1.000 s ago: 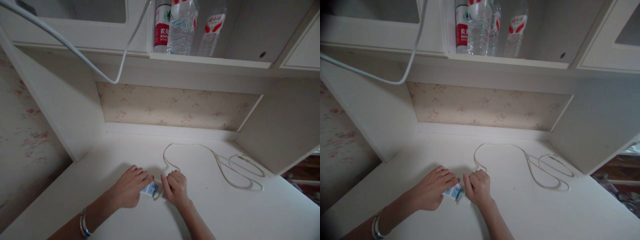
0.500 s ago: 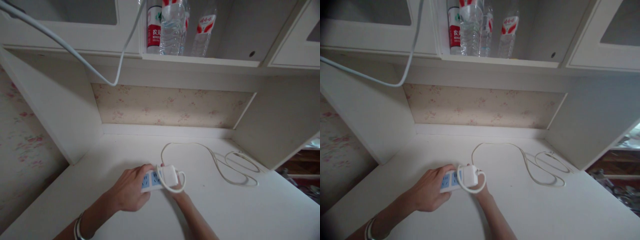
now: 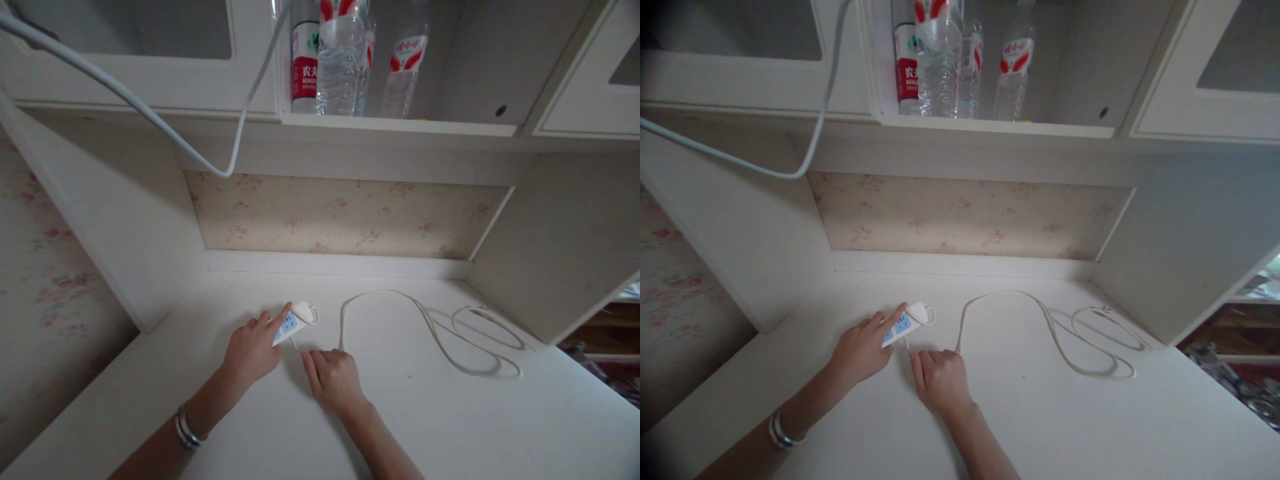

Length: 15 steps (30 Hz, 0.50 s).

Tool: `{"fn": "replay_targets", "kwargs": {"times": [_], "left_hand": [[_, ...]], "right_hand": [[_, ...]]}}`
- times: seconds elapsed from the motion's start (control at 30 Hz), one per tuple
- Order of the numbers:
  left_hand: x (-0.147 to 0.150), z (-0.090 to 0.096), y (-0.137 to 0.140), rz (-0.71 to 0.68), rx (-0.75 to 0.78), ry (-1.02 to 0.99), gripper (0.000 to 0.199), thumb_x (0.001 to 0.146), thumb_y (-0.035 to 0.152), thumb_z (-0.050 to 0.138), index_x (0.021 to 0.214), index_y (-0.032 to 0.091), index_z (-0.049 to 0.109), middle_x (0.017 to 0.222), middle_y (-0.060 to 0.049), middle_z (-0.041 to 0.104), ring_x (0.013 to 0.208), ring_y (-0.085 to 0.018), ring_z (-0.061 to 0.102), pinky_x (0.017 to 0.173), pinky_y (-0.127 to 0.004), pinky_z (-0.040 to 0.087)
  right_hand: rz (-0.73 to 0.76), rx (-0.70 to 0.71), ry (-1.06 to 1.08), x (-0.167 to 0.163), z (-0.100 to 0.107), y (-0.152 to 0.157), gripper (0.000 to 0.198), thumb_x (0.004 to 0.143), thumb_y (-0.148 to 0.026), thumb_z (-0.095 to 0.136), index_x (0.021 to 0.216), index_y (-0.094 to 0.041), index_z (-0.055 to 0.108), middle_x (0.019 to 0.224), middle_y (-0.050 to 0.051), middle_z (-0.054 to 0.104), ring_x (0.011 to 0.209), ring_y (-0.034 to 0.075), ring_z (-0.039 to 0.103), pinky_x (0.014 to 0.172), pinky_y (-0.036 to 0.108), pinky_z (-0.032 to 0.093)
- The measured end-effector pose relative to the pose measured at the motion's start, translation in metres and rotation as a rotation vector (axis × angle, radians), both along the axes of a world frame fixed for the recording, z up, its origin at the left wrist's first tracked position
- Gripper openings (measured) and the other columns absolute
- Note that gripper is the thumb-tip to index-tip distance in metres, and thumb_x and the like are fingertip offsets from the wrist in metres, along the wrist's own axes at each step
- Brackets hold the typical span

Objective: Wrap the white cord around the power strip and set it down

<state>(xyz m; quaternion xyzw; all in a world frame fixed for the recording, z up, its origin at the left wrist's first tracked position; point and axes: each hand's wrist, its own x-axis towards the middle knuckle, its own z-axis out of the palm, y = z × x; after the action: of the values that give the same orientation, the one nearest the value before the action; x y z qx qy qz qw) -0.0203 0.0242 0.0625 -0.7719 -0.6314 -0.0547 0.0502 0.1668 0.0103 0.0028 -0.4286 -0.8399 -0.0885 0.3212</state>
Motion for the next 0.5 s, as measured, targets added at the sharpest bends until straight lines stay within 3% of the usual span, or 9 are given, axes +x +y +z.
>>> {"fn": "replay_targets", "kwargs": {"times": [0.17, 0.3, 0.4, 0.5], "left_hand": [[0.003, -0.011, -0.007, -0.142, -0.061, 0.081, 0.084, 0.07, 0.008, 0.05, 0.145, 0.038, 0.025, 0.114, -0.008, 0.06, 0.095, -0.028, 0.059, 0.079, -0.042, 0.045], [0.007, 0.0, -0.024, -0.357, -0.146, 0.086, 0.083, 0.066, 0.008, 0.053, 0.14, 0.039, 0.033, 0.113, -0.006, 0.062, 0.1, -0.028, 0.058, 0.085, -0.044, 0.042], [0.009, 0.017, -0.038, -0.539, -0.23, 0.06, 0.078, 0.063, 0.013, 0.056, 0.134, 0.04, 0.04, 0.1, -0.004, 0.065, 0.092, -0.028, 0.06, 0.083, -0.044, 0.042], [0.013, 0.032, -0.051, -0.667, -0.301, 0.016, 0.074, 0.061, 0.017, 0.059, 0.129, 0.041, 0.046, 0.091, -0.002, 0.065, 0.085, -0.027, 0.061, 0.079, -0.042, 0.042]], "right_hand": [[0.065, 0.182, 0.023, 0.011, 0.005, 0.001, 0.035, 0.093, -0.023, 0.046, 0.059, -0.019, 0.052, 0.049, 0.0, 0.055, 0.047, 0.011, 0.044, 0.056, 0.031, 0.023], [0.025, 0.264, 0.112, 0.02, 0.013, 0.003, 0.035, 0.092, -0.02, 0.047, 0.058, -0.019, 0.052, 0.048, 0.0, 0.051, 0.048, 0.011, 0.041, 0.057, 0.032, 0.023], [-0.002, 0.236, 0.195, 0.025, 0.016, 0.005, 0.038, 0.093, -0.021, 0.043, 0.057, -0.018, 0.053, 0.049, 0.0, 0.049, 0.049, 0.012, 0.04, 0.058, 0.032, 0.025], [0.009, 0.102, 0.295, 0.029, 0.014, 0.009, 0.043, 0.096, -0.023, 0.037, 0.058, -0.018, 0.055, 0.05, 0.001, 0.05, 0.051, 0.013, 0.044, 0.061, 0.031, 0.029]]}}
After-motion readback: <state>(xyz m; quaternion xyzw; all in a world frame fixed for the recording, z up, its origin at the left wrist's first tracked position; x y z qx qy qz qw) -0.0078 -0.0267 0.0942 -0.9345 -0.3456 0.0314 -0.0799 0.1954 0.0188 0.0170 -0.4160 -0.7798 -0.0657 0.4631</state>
